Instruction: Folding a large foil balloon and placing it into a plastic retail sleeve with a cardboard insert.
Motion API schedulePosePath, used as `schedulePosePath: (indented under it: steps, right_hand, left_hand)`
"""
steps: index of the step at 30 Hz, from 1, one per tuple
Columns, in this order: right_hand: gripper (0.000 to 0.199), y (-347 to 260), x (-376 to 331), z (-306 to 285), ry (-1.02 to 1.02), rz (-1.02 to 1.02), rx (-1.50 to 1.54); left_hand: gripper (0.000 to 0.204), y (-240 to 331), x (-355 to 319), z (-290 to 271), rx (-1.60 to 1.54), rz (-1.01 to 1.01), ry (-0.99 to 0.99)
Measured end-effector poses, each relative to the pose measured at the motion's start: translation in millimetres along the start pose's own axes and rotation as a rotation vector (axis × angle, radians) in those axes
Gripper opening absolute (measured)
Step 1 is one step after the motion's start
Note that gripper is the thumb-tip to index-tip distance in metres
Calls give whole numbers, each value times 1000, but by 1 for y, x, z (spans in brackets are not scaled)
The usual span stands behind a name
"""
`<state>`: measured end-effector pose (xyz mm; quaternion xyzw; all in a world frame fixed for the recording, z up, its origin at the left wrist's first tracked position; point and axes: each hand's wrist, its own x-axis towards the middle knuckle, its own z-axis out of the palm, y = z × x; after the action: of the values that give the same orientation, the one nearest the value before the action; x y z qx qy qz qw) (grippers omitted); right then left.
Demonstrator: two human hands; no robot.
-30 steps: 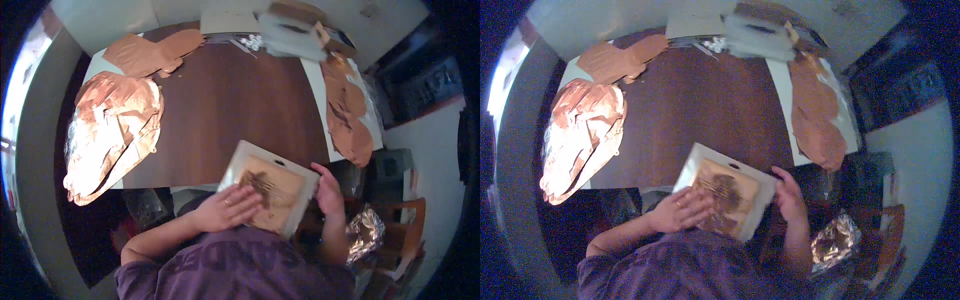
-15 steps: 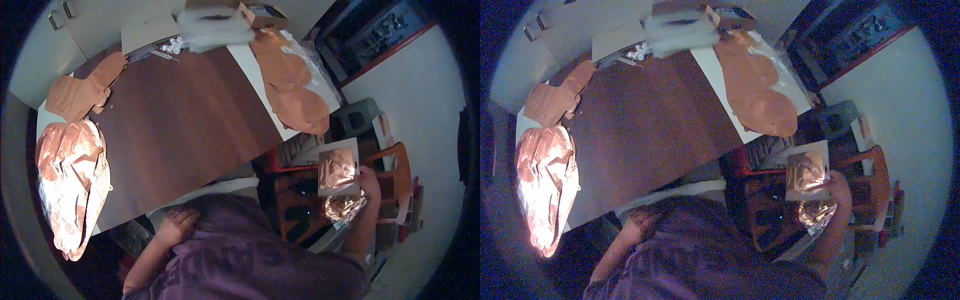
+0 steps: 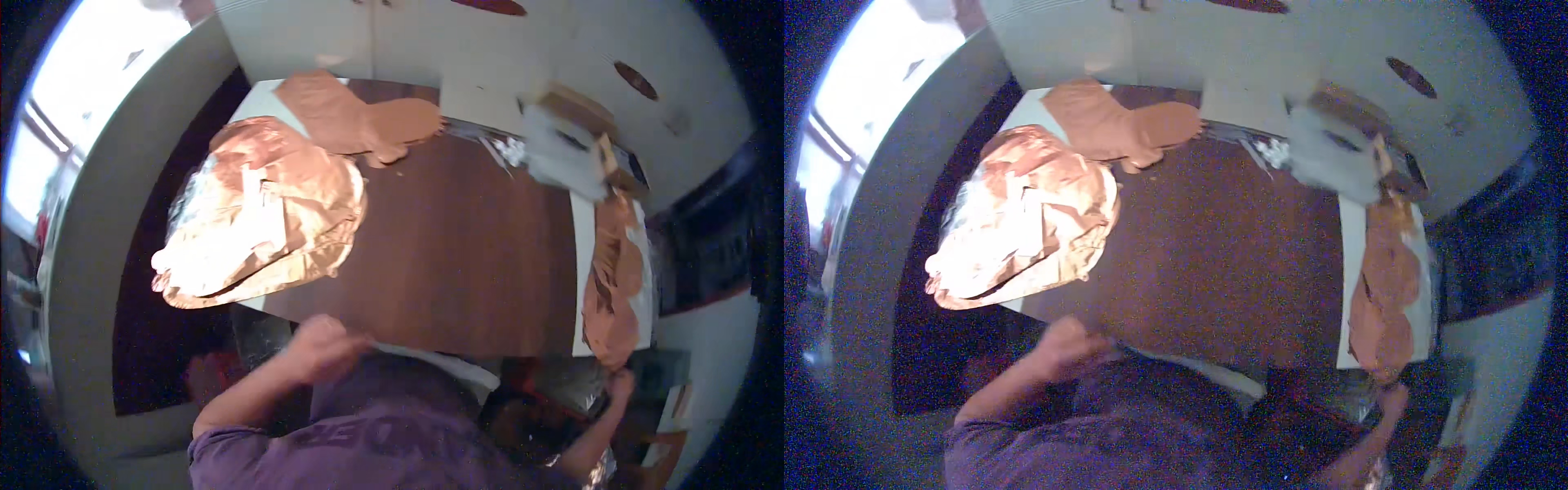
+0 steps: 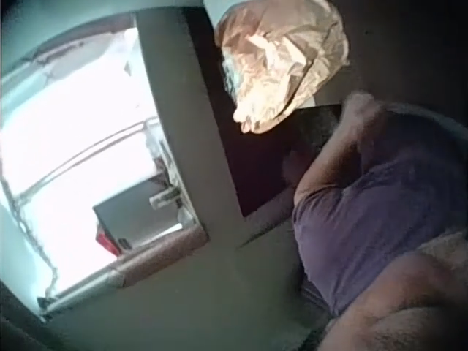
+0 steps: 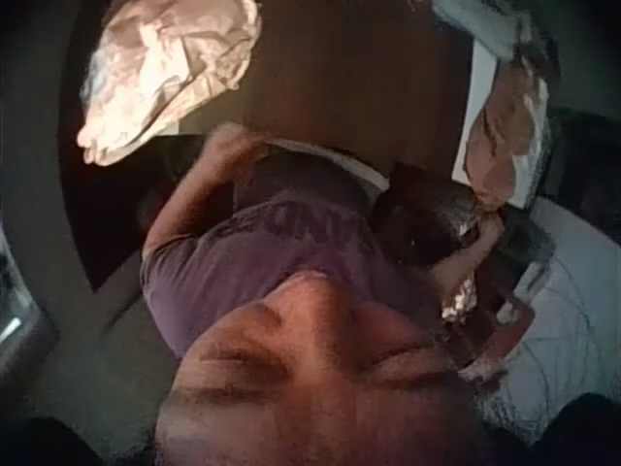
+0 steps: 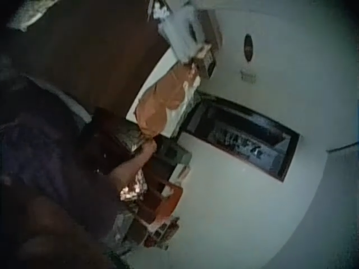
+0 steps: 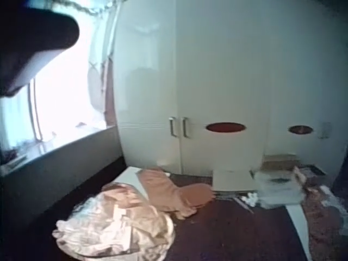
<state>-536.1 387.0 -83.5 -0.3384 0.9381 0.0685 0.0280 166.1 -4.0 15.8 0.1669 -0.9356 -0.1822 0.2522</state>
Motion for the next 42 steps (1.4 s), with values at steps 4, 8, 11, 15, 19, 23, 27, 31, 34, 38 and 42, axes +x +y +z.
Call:
schedulePosePath:
  steps: [4, 8, 11, 15, 19, 23, 27, 31, 34, 38, 42]
  right_hand:
    - [29, 0, -46, -60, 235, 335, -429]
    - [30, -162, -44, -152, 582, 234, 313]
    - [20, -278, -40, -173, 690, -294, 515]
    - [16, -436, -60, -217, 248, -695, 665]
    - [25, -554, -75, -232, -156, -1030, 924]
    - [48, -625, -61, -226, -1354, -317, 1356]
    - [27, -632, -38, -184, -830, -527, 1398]
    - [25, -593, 38, -181, -442, -763, 875]
    - [38, -557, 73, -198, -297, -773, 744]
    - [67, -529, 77, -194, 363, -664, 598]
    - [51, -491, 44, -185, 187, -999, 384]
  left_hand:
    - [19, -61, 0, -60, 404, -497, 360]
    - [23, -122, -31, -80, 391, -646, 303]
    - [14, -132, -16, -85, 141, -747, 293]
    - [20, -127, 7, -102, 228, -823, 190]
    - [27, -81, 54, -111, 233, -970, 191]
    - [16, -41, 81, -49, 64, -780, 1]
    - [22, -4, 102, -11, -218, -486, -16]
    - [28, 13, 112, -18, -647, -449, -268]
    - [31, -40, 118, -4, -239, -114, -5]
    - [56, -76, 122, 30, 252, -128, -50]
    - [57, -24, 108, 37, 253, -222, -137]
